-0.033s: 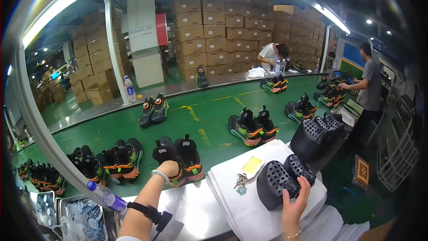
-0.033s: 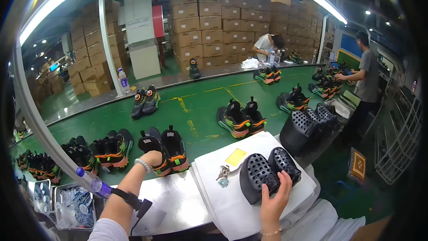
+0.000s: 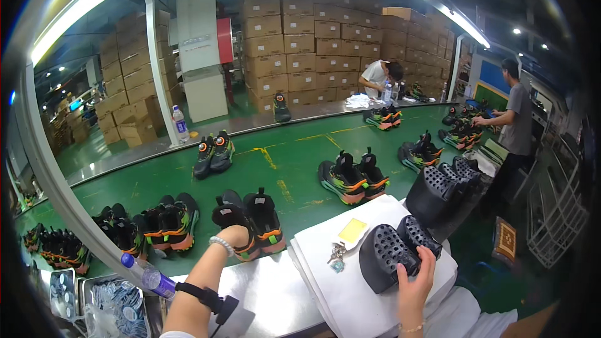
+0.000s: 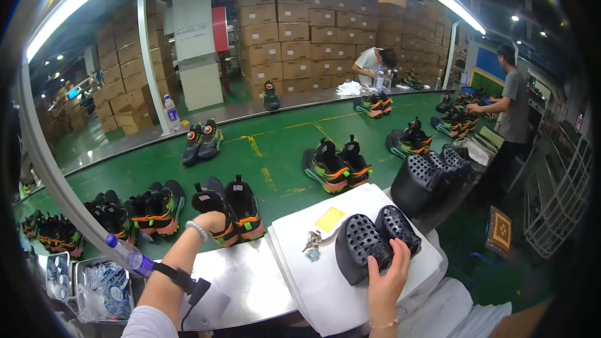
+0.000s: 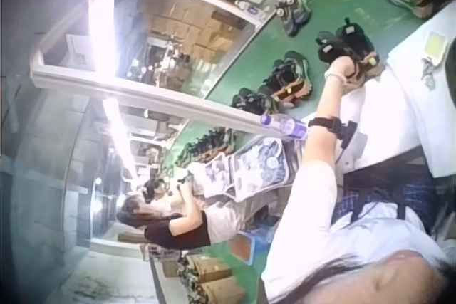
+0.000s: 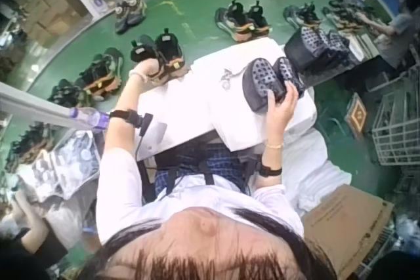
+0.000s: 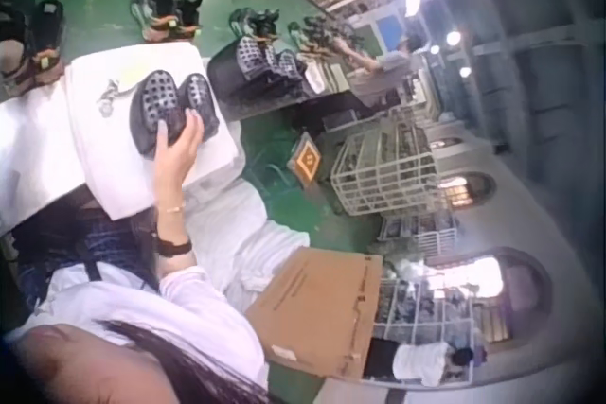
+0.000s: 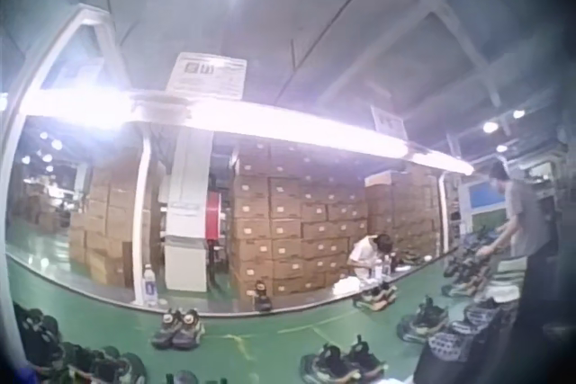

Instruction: Inspecting and sorting shoe components at a manufacturing workstation.

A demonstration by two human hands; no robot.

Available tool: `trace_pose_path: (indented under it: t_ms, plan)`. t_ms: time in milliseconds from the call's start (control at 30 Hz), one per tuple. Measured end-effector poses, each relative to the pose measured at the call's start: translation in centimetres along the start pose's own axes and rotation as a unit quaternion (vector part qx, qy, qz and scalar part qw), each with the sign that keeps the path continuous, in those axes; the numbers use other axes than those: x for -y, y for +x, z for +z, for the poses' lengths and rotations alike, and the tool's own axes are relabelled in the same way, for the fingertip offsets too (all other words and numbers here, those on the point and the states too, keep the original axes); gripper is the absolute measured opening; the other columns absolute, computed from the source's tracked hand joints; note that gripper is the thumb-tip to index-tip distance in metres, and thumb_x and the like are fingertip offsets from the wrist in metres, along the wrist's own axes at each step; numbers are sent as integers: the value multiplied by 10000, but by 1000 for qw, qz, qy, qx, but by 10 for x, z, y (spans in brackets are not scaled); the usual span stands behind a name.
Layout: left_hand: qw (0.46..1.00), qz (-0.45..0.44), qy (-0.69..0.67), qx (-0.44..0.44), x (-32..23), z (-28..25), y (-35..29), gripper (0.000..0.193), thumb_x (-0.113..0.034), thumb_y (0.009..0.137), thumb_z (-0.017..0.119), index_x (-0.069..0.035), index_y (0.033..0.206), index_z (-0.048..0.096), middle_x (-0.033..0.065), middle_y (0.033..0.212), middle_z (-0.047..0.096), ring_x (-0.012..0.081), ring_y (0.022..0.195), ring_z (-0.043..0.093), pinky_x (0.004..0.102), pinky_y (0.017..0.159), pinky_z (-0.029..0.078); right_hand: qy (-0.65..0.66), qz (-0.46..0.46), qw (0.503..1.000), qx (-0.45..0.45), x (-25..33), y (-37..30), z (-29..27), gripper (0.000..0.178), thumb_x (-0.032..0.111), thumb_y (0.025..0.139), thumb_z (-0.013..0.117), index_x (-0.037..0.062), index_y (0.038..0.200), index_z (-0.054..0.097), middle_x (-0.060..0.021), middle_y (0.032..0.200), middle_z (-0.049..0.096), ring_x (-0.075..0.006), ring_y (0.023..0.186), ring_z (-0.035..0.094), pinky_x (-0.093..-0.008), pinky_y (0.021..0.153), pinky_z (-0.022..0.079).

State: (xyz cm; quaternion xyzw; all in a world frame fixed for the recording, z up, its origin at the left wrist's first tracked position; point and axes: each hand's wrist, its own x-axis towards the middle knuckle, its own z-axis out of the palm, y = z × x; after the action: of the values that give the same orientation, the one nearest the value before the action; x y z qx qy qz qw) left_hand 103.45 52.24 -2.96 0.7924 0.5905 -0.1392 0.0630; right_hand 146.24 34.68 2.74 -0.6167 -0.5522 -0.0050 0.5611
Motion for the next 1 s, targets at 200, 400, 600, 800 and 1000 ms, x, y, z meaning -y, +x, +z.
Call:
trace_pose_path:
  t_ms: [200, 400, 600, 800, 1000]
  plan:
    - [996, 54, -18, 71, 14, 3, 7, 310, -234, 830, 478, -6, 882, 682, 202, 883, 663, 329, 792, 651, 388, 695, 510, -202, 55, 963, 170, 9, 22, -24, 592, 403, 697, 737, -27, 1073, 579, -239, 891, 643, -388, 855, 617, -424, 767, 481]
    - [982, 72, -76, 155, 52, 25, 29, 335, -187, 770, 485, 41, 950, 653, 186, 933, 675, 255, 846, 639, 353, 731, 496, -257, 28, 933, 249, -2, 48, -19, 608, 556, 695, 692, -34, 818, 611, -208, 722, 642, -361, 715, 645, -425, 663, 516]
    - [993, -32, -107, 35, 29, 23, 31, 323, -167, 722, 518, 46, 915, 667, 196, 976, 664, 329, 869, 647, 393, 776, 504, -280, 27, 938, 200, 40, 52, -40, 595, 534, 679, 714, -24, 863, 619, -213, 746, 644, -357, 726, 644, -400, 671, 510]
    - [888, -154, -214, -376, -33, -6, -62, 222, -134, 793, 553, 3, 903, 688, 166, 918, 652, 358, 973, 596, 398, 902, 459, -104, -88, 944, 302, 120, 60, -24, 606, 516, 710, 694, -10, 999, 611, -213, 777, 644, -360, 749, 639, -398, 700, 500]
    - [701, -96, -480, -518, -49, 79, -58, 688, -28, 787, 567, -48, 1410, 275, 154, 1398, 339, 304, 1279, 364, 458, 1036, 304, -64, -213, 887, 405, 141, 44, 97, 469, 395, 690, 713, -42, 833, 620, -221, 769, 638, -364, 752, 637, -401, 708, 511]
